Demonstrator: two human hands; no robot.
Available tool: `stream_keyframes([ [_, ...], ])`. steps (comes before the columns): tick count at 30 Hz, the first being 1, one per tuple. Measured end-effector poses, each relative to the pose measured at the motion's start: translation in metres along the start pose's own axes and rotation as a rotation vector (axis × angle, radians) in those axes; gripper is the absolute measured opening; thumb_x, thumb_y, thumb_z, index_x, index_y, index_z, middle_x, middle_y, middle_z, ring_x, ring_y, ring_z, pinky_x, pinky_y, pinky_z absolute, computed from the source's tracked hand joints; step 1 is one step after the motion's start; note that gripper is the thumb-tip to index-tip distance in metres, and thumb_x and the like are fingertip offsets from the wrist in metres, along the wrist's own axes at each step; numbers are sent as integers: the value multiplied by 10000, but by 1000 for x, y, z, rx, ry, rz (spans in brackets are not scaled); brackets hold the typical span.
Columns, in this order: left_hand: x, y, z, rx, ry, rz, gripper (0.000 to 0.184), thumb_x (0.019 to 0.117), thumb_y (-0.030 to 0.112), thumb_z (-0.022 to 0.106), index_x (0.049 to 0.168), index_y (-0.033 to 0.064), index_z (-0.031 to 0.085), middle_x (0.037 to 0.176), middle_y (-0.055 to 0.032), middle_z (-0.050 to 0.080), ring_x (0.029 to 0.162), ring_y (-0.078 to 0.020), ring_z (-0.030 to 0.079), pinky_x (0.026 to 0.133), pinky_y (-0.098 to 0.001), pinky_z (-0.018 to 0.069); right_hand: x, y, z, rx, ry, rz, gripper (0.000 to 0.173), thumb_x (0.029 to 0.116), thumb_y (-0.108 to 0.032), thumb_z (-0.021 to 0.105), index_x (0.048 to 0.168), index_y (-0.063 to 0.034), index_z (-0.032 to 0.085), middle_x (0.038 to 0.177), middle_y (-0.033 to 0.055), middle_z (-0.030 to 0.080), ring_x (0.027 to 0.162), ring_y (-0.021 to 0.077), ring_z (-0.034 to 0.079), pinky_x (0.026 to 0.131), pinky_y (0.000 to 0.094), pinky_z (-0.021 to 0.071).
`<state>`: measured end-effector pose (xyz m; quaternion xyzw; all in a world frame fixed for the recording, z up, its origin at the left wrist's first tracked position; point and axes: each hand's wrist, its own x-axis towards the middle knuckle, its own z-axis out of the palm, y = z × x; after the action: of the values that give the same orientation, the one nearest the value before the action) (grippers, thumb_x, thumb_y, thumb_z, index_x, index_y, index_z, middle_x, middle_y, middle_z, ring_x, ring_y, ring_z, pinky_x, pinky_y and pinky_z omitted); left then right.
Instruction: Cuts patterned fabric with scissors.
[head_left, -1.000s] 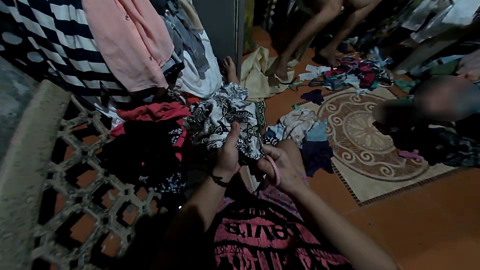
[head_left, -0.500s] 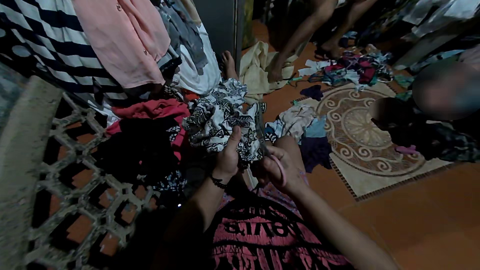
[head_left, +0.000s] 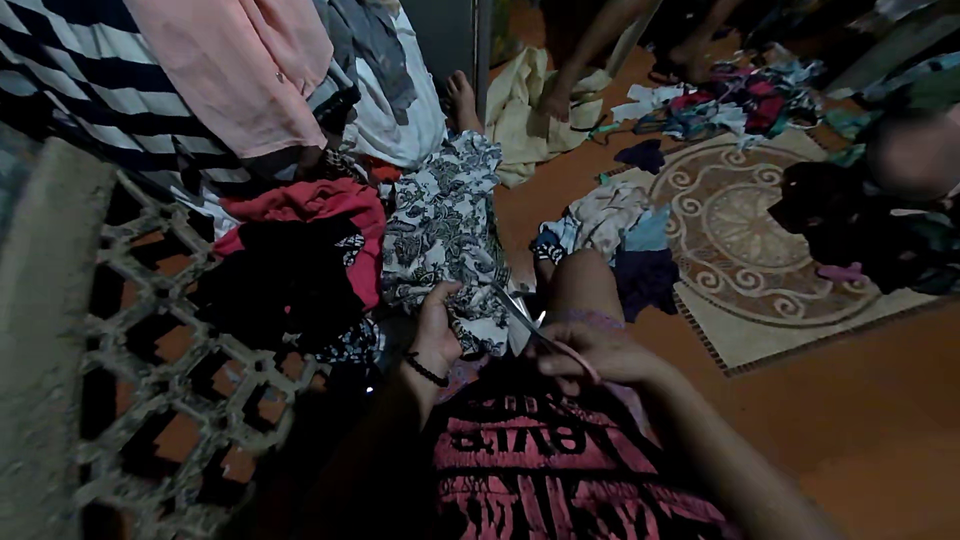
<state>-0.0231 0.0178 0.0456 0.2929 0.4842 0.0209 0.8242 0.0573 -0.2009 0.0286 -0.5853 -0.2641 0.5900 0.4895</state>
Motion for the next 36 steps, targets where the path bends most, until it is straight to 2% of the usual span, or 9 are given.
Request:
stream_keyframes([
  [3, -3, -9, -21, 11, 29, 16, 233, 1025, 178, 410, 1144, 42, 556, 954, -145, 686, 847, -247, 703, 728, -442, 605, -18, 26, -20, -61, -78, -12, 395, 860, -472, 736, 1043, -126, 689, 716, -73, 682, 584, 25, 625, 540, 213, 529],
  [11, -12, -23, -14, 167, 19, -7, 232, 1039, 145, 425, 1182, 24, 561, 988, -140, 683, 887, -226, 695, 764, -413, 599, 57, 12, 9, 246, 662, -12, 367, 988, -187, 646, 1273, 36, 588, 1043, 130, 682, 879, 168, 677, 799, 355, 587],
  [14, -16, -33, -16, 320, 56, 42, 240, 996, 90, 533, 1208, -14, 580, 1058, -151, 647, 970, -229, 644, 829, -427, 561, 83, 2, 13, 405, 748, -68, 365, 940, -70, 699, 1273, 15, 577, 966, 92, 641, 762, 141, 621, 709, 327, 561],
  [18, -17, -29, -20, 299, -36, -46, 465, 1028, 469, 505, 1331, 124, 581, 1168, -88, 688, 1067, -222, 671, 896, -469, 573, 84, -6, 9, 341, 680, -290, 362, 894, -16, 694, 1234, -73, 584, 788, -38, 616, 626, 37, 555, 586, 222, 505],
  [20, -15, -24, -18, 310, -21, -18, 514, 1026, 475, 545, 1378, 100, 562, 1239, -111, 669, 1139, -235, 650, 948, -464, 561, 79, -9, 9, 315, 639, -399, 367, 880, -29, 692, 1221, -110, 580, 780, -63, 634, 619, 18, 572, 573, 202, 517],
  [23, -16, -24, -8, 208, 8, 214, 277, 1004, 188, 627, 1229, 26, 620, 1108, -115, 676, 1032, -204, 653, 903, -411, 561, 74, -16, 11, 278, 634, -523, 371, 864, -23, 697, 1197, -135, 578, 765, -82, 639, 600, 2, 575, 551, 184, 517],
  [30, -23, -7, 3, 19, -187, -220, 291, 992, 335, 412, 1001, 121, 610, 838, -85, 688, 741, -196, 700, 644, -388, 604, 69, -22, 11, 123, 669, -650, 382, 838, -17, 721, 1178, -121, 581, 814, -75, 640, 604, -5, 572, 523, 166, 506],
  [33, -16, -5, 1, 144, -295, -103, 499, 1050, 538, 410, 1224, 121, 623, 1009, -89, 717, 895, -190, 715, 775, -390, 617, 63, -29, 12, 55, 717, -649, 384, 831, -37, 738, 1183, -93, 597, 868, -62, 618, 674, 5, 581, 584, 173, 525],
  [36, -27, -3, 1, 459, -174, 341, 286, 1010, 215, 642, 1223, 23, 647, 1093, -53, 717, 1026, -119, 671, 932, -341, 551, 51, -45, 14, 7, 764, -572, 368, 851, -39, 727, 1191, -78, 592, 829, -72, 624, 613, -27, 558, 537, 138, 495],
])
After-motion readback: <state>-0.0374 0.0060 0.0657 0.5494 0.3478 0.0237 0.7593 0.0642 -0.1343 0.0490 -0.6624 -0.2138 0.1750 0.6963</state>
